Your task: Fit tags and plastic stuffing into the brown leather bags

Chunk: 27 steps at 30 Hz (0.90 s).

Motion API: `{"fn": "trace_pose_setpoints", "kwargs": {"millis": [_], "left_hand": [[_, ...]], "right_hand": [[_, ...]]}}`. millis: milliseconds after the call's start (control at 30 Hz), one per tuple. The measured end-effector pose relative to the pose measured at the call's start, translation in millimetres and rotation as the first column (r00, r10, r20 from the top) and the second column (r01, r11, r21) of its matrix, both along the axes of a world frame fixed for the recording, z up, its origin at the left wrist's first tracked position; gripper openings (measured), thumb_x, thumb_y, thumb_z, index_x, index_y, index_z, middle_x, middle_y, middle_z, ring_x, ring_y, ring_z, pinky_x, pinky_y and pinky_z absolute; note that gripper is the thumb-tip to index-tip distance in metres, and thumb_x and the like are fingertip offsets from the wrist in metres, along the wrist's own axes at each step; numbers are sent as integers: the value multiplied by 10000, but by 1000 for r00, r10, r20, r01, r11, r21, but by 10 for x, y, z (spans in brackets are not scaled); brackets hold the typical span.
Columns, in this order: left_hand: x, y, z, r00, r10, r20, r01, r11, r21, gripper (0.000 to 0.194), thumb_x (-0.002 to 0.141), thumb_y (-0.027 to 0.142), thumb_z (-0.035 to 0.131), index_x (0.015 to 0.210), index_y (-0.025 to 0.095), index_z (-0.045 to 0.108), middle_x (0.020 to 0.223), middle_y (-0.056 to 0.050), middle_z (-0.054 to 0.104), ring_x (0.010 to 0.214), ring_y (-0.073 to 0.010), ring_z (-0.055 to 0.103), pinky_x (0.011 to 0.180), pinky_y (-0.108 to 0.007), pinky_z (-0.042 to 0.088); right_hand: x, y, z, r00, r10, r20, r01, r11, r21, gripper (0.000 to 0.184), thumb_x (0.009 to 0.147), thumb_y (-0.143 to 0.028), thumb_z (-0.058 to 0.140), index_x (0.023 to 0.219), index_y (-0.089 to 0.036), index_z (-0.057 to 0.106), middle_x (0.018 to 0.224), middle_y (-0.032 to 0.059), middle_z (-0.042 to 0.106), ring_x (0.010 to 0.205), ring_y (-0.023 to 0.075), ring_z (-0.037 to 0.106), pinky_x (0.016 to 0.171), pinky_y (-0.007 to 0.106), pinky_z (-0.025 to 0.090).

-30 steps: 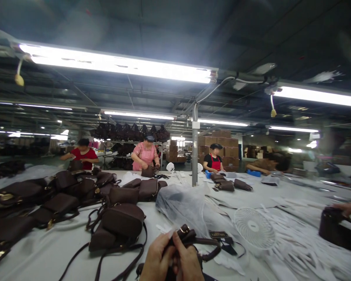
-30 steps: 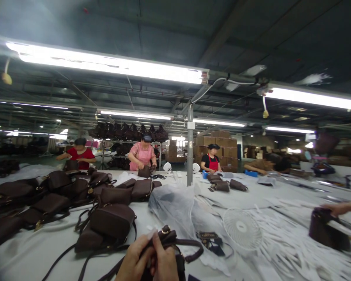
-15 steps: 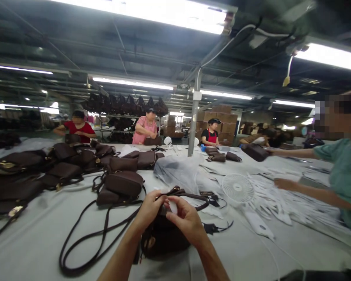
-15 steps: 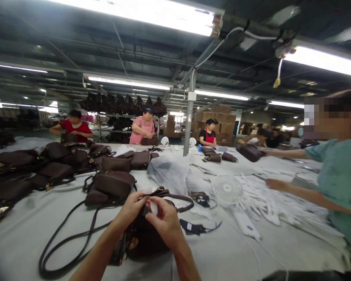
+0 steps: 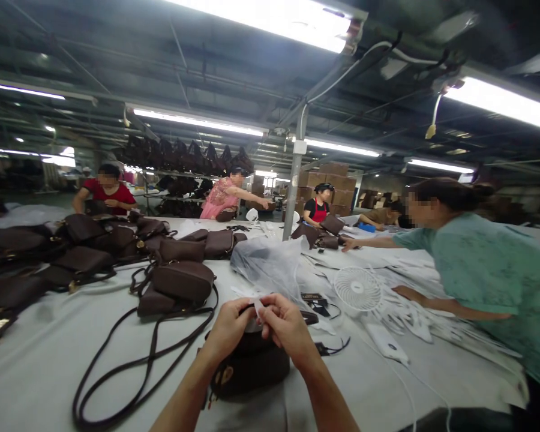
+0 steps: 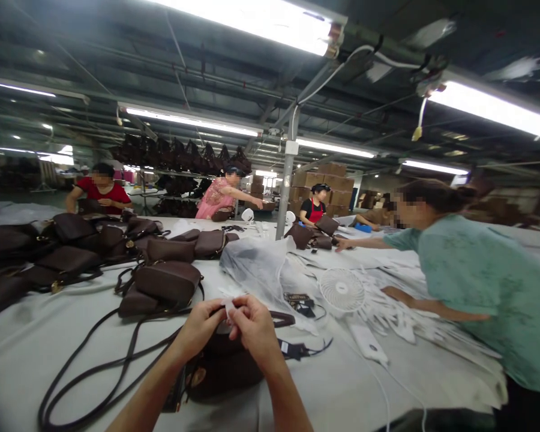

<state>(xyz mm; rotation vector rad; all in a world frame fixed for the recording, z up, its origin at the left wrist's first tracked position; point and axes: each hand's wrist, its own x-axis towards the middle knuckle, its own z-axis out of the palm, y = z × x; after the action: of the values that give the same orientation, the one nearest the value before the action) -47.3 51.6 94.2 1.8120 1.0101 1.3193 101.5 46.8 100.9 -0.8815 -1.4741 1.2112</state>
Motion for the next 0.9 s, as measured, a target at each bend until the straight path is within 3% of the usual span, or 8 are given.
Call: {"fn": "trace_pose_setpoints", "kwargs": {"millis": [100, 167, 467, 633, 700, 800, 900], "left_hand": [[-1, -16, 8, 1000, -18, -23, 19, 1000, 13, 232, 848, 261, 494, 718, 154, 654, 726, -29, 659, 737, -182, 573, 729, -245, 422], [-7, -11, 0, 999, -24, -45, 25, 1000, 16, 234, 853, 264, 489, 724, 153, 650, 736, -34, 658, 748, -185, 574, 731, -247, 421], [-14, -4, -34, 991, 17, -130, -14, 1000, 22, 242, 864, 283, 464, 705, 164, 602, 723, -24, 639, 727, -174, 563, 713, -253, 420], [-6, -9, -59, 954, 68, -293, -39, 994, 105, 211, 856, 233, 449, 699, 177, 578, 725, -23, 635, 713, -166, 554, 690, -251, 398], [-8, -3, -66, 941, 86, -328, -45, 991, 130, 211, 854, 227, 443, 689, 179, 565, 711, -22, 623, 699, -165, 544, 669, -251, 390], [-21, 5, -46, 936, 103, -338, -68, 991, 115, 249, 865, 247, 422, 673, 176, 563, 692, -28, 617, 681, -168, 534, 645, -255, 386], [-36, 7, -4, 943, 64, -327, -39, 996, 82, 258, 865, 272, 425, 700, 169, 594, 724, -39, 644, 707, -177, 552, 663, -259, 397]], "right_hand": [[-22, 27, -21, 999, -42, -30, 42, 999, -10, 636, 733, -453, 656, 1238, -130, 447, 568, -74, 584, 338, 64, 428, 295, 142, 239], [-19, 36, -23, 999, -32, -31, 31, 1000, -1, 678, 735, -437, 652, 1293, -131, 421, 562, -81, 574, 339, 67, 446, 287, 135, 254], [-47, 73, -27, 998, 14, -62, -14, 1000, -1, 389, 717, -425, 668, 993, -169, 569, 607, -52, 581, 409, 82, 538, 280, 120, 293], [-61, 107, -6, 996, -87, 0, 87, 995, 51, 246, 754, -390, 642, 830, -185, 531, 511, -75, 553, 345, 60, 461, 278, 123, 270], [-33, 130, 44, 995, -70, 70, 66, 996, 61, 244, 749, -386, 656, 788, -178, 535, 521, -59, 577, 378, 74, 511, 310, 138, 348], [23, 179, 163, 990, 59, 127, -53, 997, -53, 325, 767, -481, 635, 767, -168, 549, 607, -11, 629, 549, 141, 660, 459, 212, 520], [73, 245, 300, 982, 103, 155, -74, 980, -182, 290, 794, -451, 610, 856, -176, 539, 611, -20, 626, 569, 156, 677, 520, 254, 546]]}}
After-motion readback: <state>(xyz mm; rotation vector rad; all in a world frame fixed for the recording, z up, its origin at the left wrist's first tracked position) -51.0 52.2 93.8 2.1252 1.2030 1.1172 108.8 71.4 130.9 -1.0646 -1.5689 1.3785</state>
